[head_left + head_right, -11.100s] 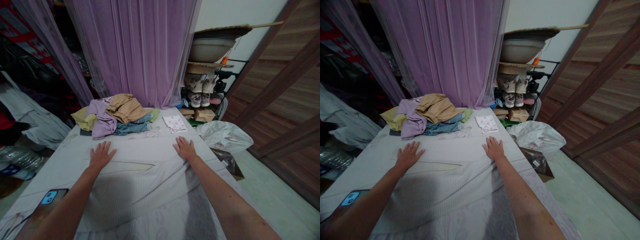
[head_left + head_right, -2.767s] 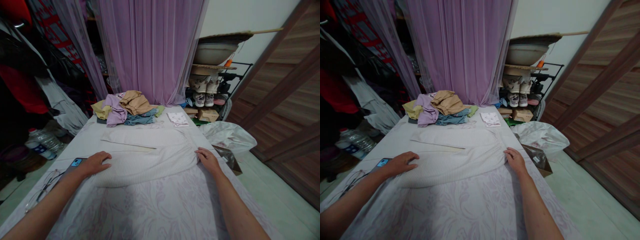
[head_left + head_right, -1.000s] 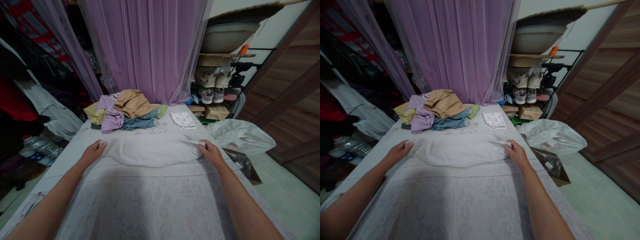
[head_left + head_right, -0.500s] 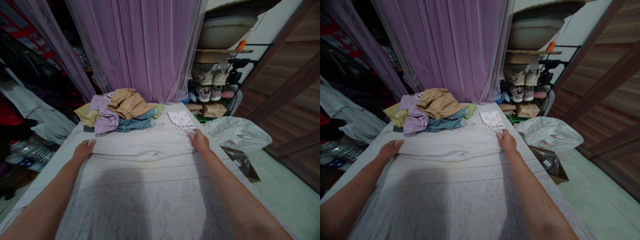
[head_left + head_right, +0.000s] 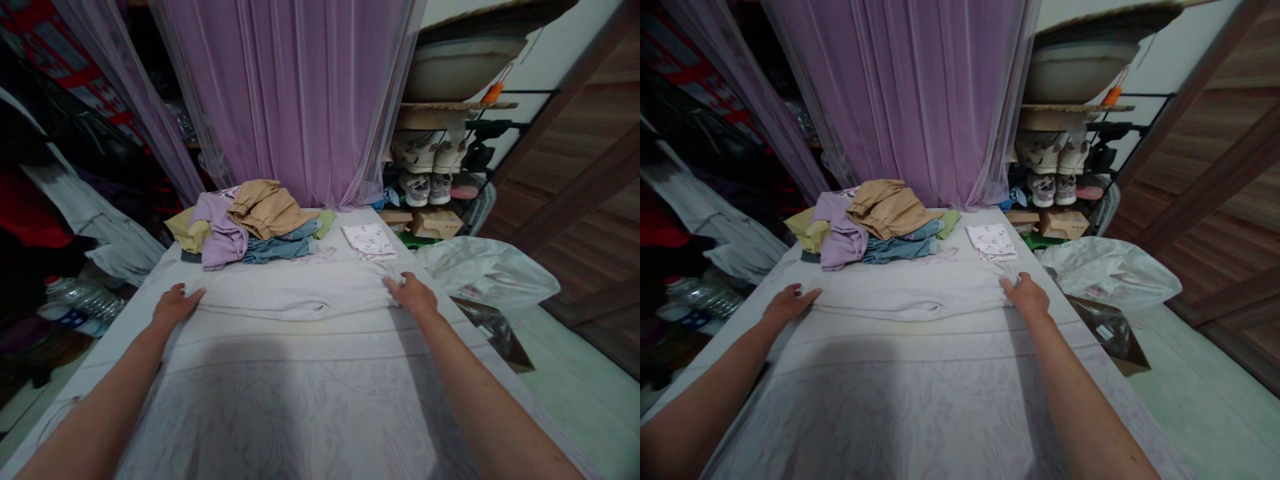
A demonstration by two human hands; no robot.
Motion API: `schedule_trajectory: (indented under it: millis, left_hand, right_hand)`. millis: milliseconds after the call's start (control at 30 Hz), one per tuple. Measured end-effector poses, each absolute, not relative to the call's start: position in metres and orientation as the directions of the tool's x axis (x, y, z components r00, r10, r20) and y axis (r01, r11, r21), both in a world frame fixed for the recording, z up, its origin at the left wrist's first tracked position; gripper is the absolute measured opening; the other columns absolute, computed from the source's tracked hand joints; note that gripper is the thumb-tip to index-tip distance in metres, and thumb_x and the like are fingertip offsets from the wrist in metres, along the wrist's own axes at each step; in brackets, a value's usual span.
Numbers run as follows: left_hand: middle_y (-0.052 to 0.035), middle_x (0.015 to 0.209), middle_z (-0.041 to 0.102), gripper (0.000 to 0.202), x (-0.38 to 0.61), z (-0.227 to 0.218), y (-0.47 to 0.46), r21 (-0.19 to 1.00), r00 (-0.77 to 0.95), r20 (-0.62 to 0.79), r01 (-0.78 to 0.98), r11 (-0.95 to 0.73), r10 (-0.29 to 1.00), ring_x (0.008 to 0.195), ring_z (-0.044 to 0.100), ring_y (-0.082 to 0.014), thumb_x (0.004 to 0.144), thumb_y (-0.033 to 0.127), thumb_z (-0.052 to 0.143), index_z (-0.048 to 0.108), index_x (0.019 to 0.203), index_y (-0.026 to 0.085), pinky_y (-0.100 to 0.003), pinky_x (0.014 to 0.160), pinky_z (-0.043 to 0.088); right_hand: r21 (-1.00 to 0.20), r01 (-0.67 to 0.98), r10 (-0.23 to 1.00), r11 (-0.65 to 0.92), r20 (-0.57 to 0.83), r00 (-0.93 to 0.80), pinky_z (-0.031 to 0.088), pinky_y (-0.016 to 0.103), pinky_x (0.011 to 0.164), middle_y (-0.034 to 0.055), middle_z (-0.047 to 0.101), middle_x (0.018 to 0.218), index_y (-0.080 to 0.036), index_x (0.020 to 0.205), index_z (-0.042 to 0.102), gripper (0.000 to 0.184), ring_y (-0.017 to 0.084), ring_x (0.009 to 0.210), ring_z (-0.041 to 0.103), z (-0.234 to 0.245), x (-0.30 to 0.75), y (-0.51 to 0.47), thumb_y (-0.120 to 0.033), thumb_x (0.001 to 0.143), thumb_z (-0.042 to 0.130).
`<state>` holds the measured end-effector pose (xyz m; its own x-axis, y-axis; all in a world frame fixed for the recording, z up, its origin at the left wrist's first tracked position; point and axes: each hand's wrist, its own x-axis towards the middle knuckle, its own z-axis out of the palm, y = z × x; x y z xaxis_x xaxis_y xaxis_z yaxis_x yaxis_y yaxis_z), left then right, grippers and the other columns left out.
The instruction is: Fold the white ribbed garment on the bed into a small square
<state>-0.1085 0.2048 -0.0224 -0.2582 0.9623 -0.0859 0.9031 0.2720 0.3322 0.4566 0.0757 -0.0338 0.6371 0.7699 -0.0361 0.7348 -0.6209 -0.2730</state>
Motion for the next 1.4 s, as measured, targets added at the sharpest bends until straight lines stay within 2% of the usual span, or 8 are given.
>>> schedule_trajectory:
  millis: [167,433,567,733,833,933,1133,1400]
  left_hand:
    - [-0.0239,0.116,0.068,0.054,-0.082,-0.009,0.207,0.245,-0.259,-0.203,0.920,0.305,0.944,0.114,0.061,-0.0409,0.068,0.055,0.060,0.065,0.102,0.013,-0.045,0.088,0.050]
    - [-0.0121,0.105,0.068,0.044,-0.073,0.026,0.167,0.759,-0.299,-0.167,0.570,0.316,0.939,0.087,0.066,-0.0228,0.071,0.048,0.058,0.057,0.101,0.016,-0.028,0.062,0.053]
    - [-0.0058,0.101,0.067,0.042,-0.091,0.035,0.136,0.829,-0.263,-0.175,0.481,0.286,0.949,0.089,0.064,-0.0203,0.067,0.053,0.062,0.057,0.093,0.020,-0.025,0.058,0.051]
    - [-0.0103,0.107,0.067,0.047,-0.094,0.006,0.102,0.680,-0.296,-0.186,0.650,0.340,0.937,0.097,0.065,-0.0264,0.071,0.045,0.060,0.058,0.108,0.017,-0.035,0.075,0.055]
    - [-0.0158,0.121,0.062,0.055,-0.077,-0.015,0.087,0.501,-0.257,0.105,0.848,0.172,0.961,0.113,0.059,-0.0308,0.073,0.034,0.058,0.054,0.123,0.014,-0.042,0.096,0.048]
    - [-0.0152,0.120,0.064,0.042,-0.038,-0.024,0.071,0.365,0.020,0.309,0.921,-0.138,0.951,0.117,0.056,-0.0304,0.080,0.031,0.052,0.061,0.119,0.016,-0.043,0.104,0.041]
    - [-0.0079,0.093,0.072,0.024,0.073,-0.031,0.033,0.355,0.616,0.245,0.662,-0.660,0.749,0.090,0.062,-0.0213,0.093,0.032,0.050,0.073,0.095,0.024,-0.039,0.085,0.045]
    - [-0.0093,0.099,0.070,0.022,0.149,-0.032,0.017,0.368,0.612,0.124,0.703,-0.609,0.781,0.098,0.060,-0.0248,0.091,0.031,0.057,0.072,0.105,0.023,-0.042,0.088,0.043]
  right_hand:
    - [-0.232,0.784,0.815,-0.575,-0.081,0.574,0.050,0.035,0.075,0.0195,0.072,0.105,-0.014,0.104,0.069,0.056,0.029,0.096,0.068,-0.026,0.449,0.085,-0.063,0.084,0.052]
    - [-0.537,0.737,0.855,-0.410,0.056,0.516,0.048,0.030,0.068,0.0121,0.073,0.093,-0.014,0.102,0.070,0.041,0.025,0.085,0.067,-0.001,0.475,0.079,-0.048,0.079,0.063]
    - [-0.664,0.661,0.854,-0.348,0.066,0.516,0.048,0.030,0.064,0.0104,0.073,0.088,-0.015,0.099,0.070,0.044,0.024,0.078,0.066,0.008,0.494,0.061,-0.050,0.073,0.067]
    - [-0.670,0.667,0.872,-0.326,0.059,0.486,0.051,0.034,0.075,0.0104,0.073,0.095,-0.015,0.108,0.068,0.049,0.026,0.088,0.066,-0.024,0.496,0.028,-0.049,0.073,0.066]
    - [-0.616,0.700,0.821,-0.363,0.144,0.552,0.051,0.039,0.084,0.0141,0.070,0.107,-0.014,0.118,0.065,0.052,0.027,0.096,0.064,-0.045,0.481,0.009,-0.045,0.077,0.061]
    - [-0.552,0.813,0.768,-0.187,0.433,0.471,0.046,0.040,0.096,0.0161,0.066,0.116,-0.016,0.111,0.069,0.039,0.028,0.109,0.060,-0.050,0.448,-0.006,-0.036,0.084,0.050]
    - [-0.491,0.817,0.809,0.302,0.585,0.052,0.049,0.037,0.085,0.0061,0.071,0.094,-0.026,0.086,0.074,0.021,0.022,0.092,0.063,-0.056,0.367,-0.022,-0.026,0.086,0.053]
    - [-0.507,0.783,0.836,0.360,0.548,-0.030,0.047,0.036,0.081,0.0052,0.072,0.092,-0.025,0.087,0.074,0.018,0.021,0.089,0.063,-0.070,0.349,-0.028,-0.022,0.086,0.057]
